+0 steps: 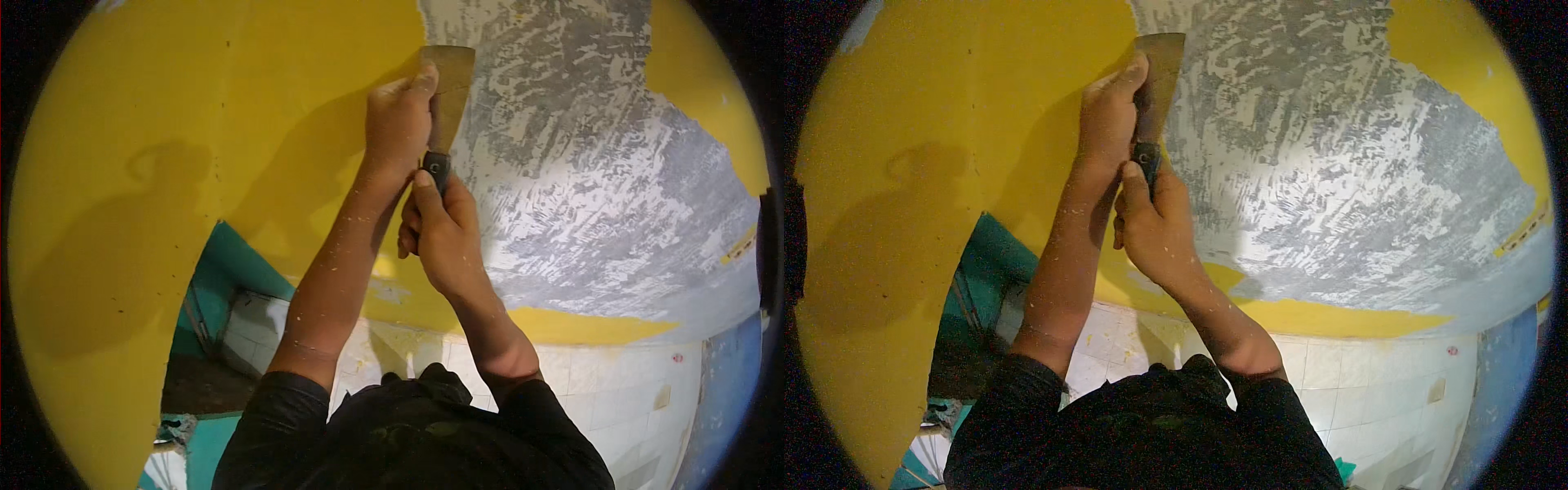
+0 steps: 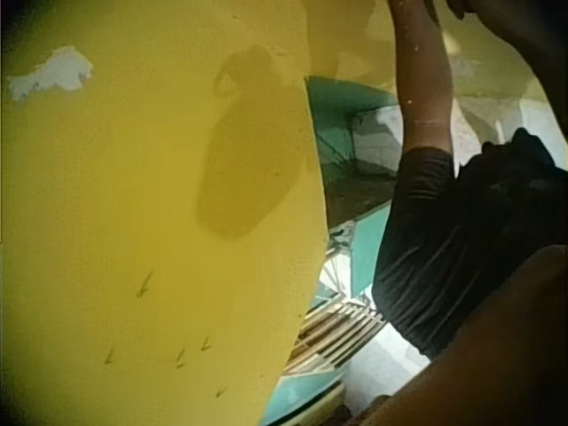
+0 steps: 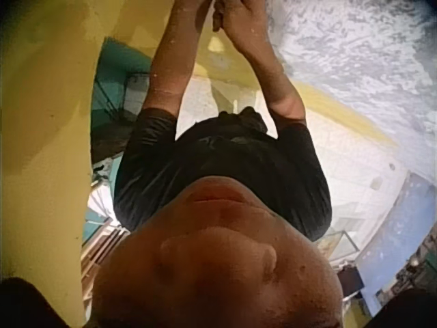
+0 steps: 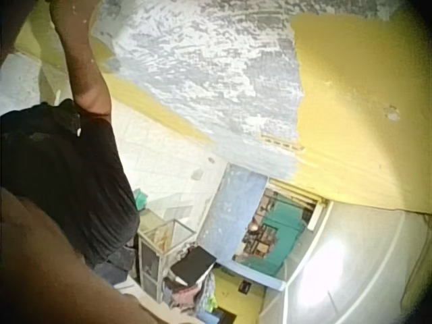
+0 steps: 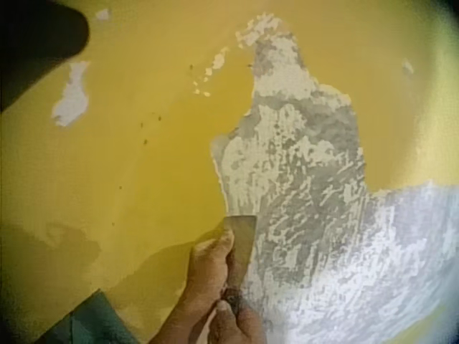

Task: Scrape off old yellow paint from a wall using a metal putty knife scraper.

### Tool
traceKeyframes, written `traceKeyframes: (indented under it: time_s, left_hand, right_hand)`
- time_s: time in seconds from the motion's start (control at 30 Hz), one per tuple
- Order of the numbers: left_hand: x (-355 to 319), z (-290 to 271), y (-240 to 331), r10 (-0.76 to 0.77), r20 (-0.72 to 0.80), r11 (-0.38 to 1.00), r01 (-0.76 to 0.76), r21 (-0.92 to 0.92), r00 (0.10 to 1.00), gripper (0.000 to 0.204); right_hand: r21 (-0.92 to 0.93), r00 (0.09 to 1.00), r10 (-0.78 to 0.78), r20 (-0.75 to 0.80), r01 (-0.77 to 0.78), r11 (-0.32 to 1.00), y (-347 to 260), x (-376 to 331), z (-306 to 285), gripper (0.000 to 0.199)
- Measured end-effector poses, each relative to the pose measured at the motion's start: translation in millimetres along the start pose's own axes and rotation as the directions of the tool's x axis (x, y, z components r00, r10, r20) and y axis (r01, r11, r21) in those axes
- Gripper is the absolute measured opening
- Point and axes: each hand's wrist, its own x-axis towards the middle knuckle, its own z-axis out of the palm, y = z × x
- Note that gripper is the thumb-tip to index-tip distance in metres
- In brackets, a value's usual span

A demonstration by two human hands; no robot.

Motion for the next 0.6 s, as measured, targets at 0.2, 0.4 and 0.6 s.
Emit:
traceKeyframes:
  time_s: [0.2, 0.4, 0.6]
  left_hand:
    - [2, 3, -2, 0.022, 0.014, 0.999, -0.023, 0.027, 1.0, 0.038]
    - [9, 4, 7, 0.05, 0.015, 0.994, -0.051, 0.094, 0.999, 0.039]
    - [18, 10, 15, 0.165, -0.054, 0.957, -0.146, 0.25, 0.985, 0.039]
  right_hand:
    - [0.009, 1.0, -0.01, 0.02, 0.01, 1.0, -4, 1, 4, 0.015]
    - [-0.003, 0.999, 0.007, 0.053, -0.007, 1.0, -17, -2, 8, 0.015]
    - [0.057, 0.996, 0.07, 0.057, -0.073, 0.996, -28, 10, 6, 0.015]
